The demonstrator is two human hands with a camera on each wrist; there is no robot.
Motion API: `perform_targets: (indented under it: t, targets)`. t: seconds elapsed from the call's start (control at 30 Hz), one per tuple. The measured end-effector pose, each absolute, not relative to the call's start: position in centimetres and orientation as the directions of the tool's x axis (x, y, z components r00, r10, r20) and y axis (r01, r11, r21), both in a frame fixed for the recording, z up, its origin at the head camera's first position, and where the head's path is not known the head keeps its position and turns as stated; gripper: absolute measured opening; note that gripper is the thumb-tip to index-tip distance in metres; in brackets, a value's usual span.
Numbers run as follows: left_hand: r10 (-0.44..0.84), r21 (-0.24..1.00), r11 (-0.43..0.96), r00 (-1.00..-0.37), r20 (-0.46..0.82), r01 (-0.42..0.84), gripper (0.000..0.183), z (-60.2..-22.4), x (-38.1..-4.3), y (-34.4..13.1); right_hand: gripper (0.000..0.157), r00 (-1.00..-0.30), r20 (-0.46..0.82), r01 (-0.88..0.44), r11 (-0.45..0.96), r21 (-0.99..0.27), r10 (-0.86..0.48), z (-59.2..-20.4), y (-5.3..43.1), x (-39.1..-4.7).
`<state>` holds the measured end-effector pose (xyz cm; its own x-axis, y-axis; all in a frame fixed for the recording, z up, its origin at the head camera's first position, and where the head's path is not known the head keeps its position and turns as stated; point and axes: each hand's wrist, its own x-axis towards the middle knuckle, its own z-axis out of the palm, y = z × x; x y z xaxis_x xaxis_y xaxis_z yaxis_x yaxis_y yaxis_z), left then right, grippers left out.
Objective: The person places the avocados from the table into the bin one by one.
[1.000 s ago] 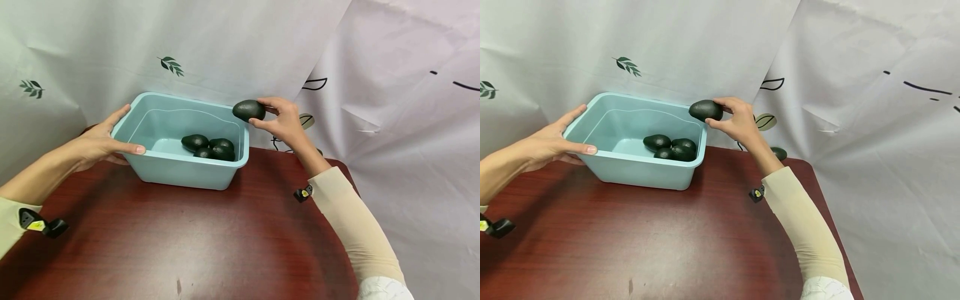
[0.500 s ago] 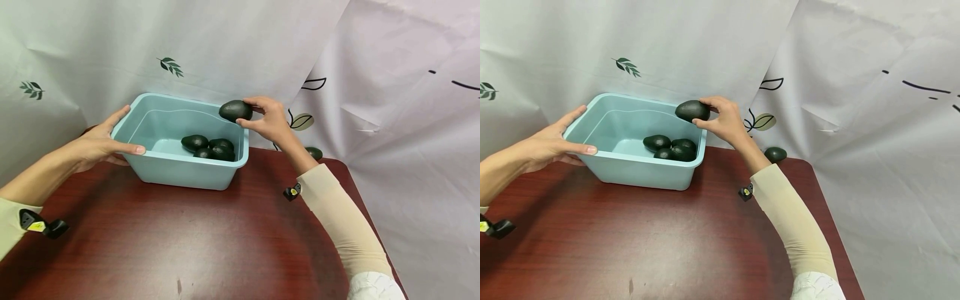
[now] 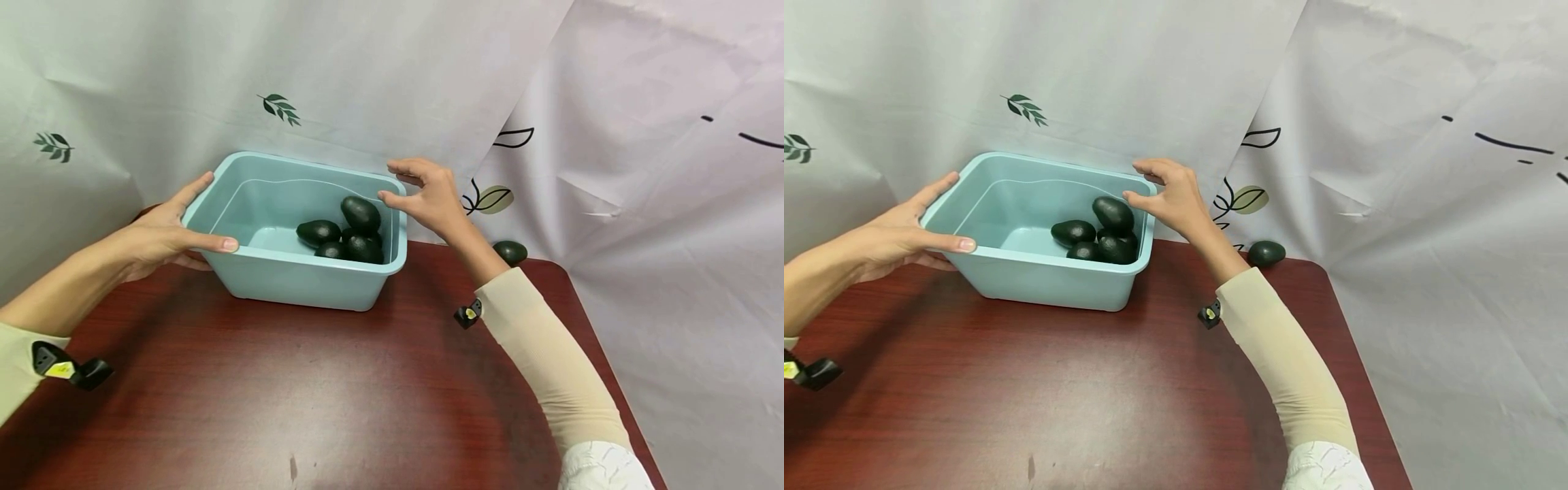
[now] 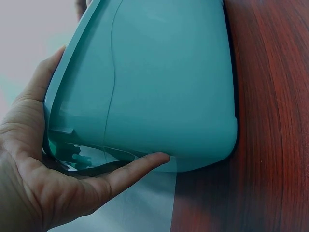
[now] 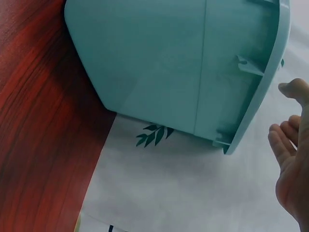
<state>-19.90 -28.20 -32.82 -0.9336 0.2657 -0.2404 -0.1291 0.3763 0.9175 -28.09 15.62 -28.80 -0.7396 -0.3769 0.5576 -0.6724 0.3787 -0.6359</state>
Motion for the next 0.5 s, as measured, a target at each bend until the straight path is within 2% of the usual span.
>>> perform_targets:
  t: [0.3,0.5]
  targets:
    - [0.262,0.916,0.380,-0.935,-0.240,-0.129,0.131,-32.8,-19.9,-28.2,0.054,-0.806,0.477,-0.591,0.439,-0.677,-0.351,-29.4,16.7,-28.2]
    - [0.260,0.915,0.384,-0.935,-0.239,-0.128,0.131,-32.8,-19.9,-28.2,0.053,-0.807,0.488,-0.591,0.445,-0.673,-0.334,-30.0,17.3,-28.1]
